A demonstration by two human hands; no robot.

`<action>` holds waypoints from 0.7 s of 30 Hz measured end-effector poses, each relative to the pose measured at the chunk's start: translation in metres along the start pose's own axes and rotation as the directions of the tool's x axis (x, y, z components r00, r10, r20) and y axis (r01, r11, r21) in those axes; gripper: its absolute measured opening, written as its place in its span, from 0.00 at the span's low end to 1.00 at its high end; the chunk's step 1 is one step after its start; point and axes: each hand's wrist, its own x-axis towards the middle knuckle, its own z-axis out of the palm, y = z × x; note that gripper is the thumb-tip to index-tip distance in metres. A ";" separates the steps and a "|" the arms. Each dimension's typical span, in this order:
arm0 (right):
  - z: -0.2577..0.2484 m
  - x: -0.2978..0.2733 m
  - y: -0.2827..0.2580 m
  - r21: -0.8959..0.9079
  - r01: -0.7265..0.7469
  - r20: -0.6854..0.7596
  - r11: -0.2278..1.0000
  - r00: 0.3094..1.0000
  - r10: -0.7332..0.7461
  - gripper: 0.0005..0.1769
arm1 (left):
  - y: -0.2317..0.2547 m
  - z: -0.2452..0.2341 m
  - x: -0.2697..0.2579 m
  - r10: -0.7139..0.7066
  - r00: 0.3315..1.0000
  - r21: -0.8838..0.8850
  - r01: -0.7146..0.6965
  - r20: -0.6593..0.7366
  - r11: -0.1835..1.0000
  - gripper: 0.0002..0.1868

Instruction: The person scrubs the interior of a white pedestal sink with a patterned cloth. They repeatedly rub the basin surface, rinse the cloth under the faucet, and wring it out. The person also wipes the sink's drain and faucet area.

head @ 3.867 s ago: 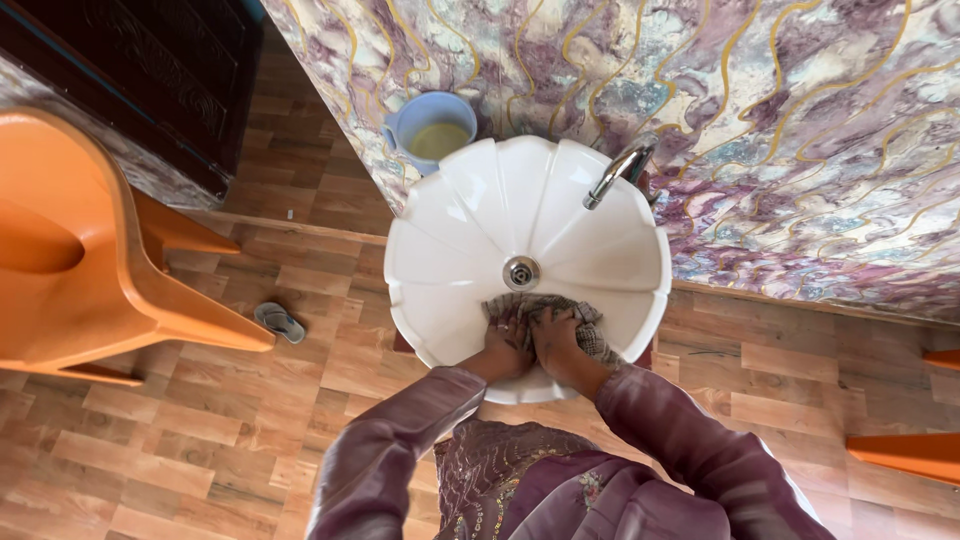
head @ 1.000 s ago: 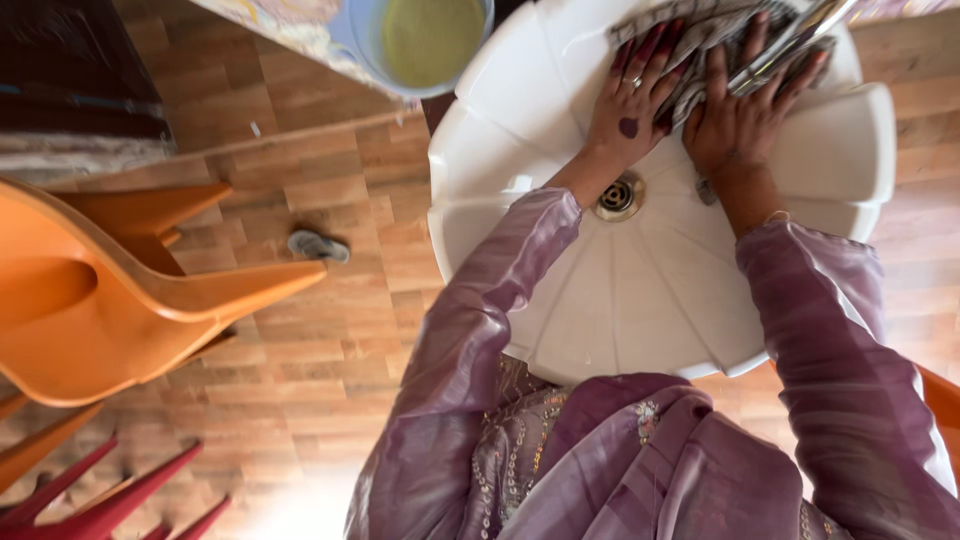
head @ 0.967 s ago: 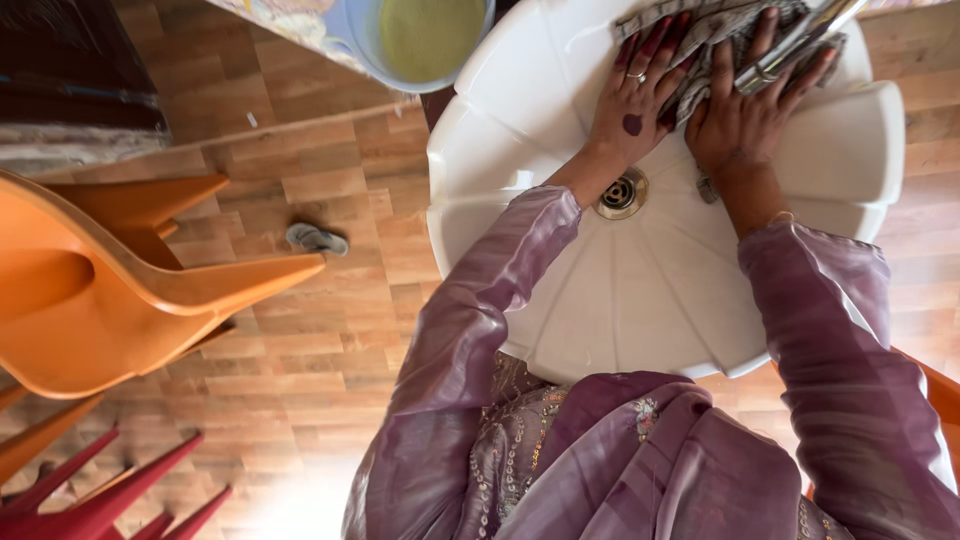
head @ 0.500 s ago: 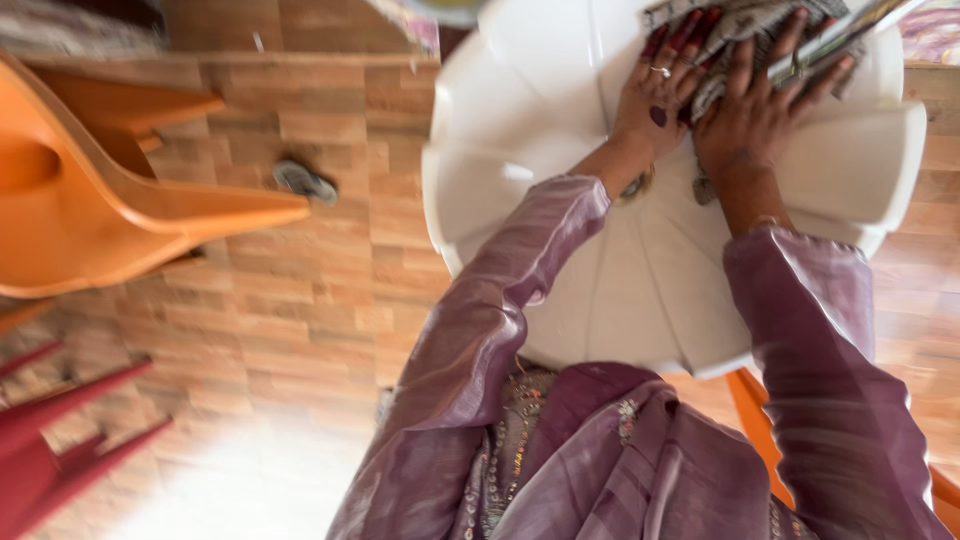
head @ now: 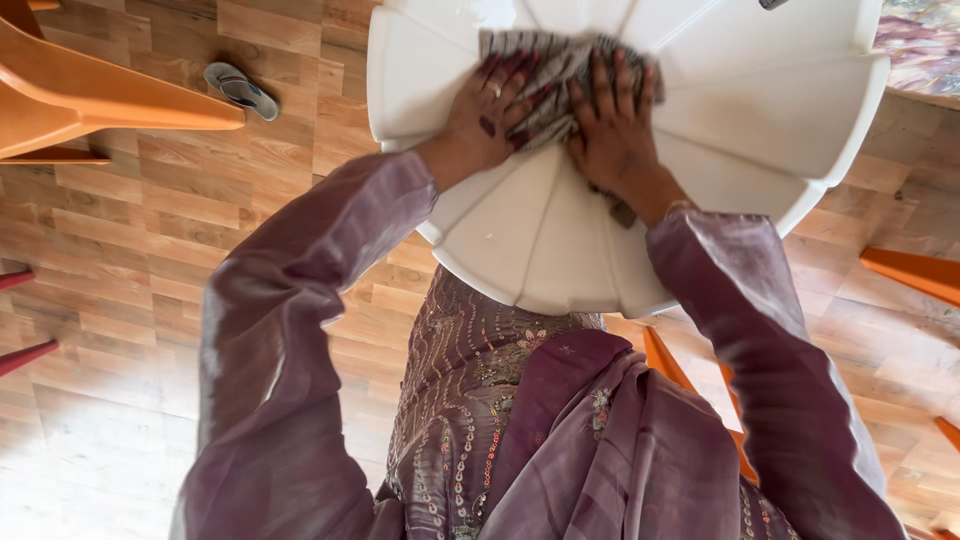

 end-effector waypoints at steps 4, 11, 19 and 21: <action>-0.011 0.029 0.025 0.027 -0.091 -0.128 0.995 0.987 0.094 0.49 | 0.000 -0.019 0.074 -0.209 0.977 -0.037 0.208 -0.029 0.977 0.41; 0.027 -0.015 0.022 -0.232 0.216 0.194 0.949 0.966 -0.172 0.50 | 0.063 -0.036 -0.023 -0.093 0.953 0.075 0.074 0.290 0.994 0.39; 0.027 -0.042 -0.030 0.146 0.395 0.131 0.907 0.901 -0.414 0.45 | 0.011 -0.042 -0.086 -0.052 0.893 0.412 -0.153 0.447 0.898 0.36; 0.025 -0.022 -0.026 0.136 0.353 0.070 0.926 0.929 -0.365 0.45 | -0.002 -0.034 -0.068 -0.091 0.902 0.549 -0.175 0.422 0.817 0.36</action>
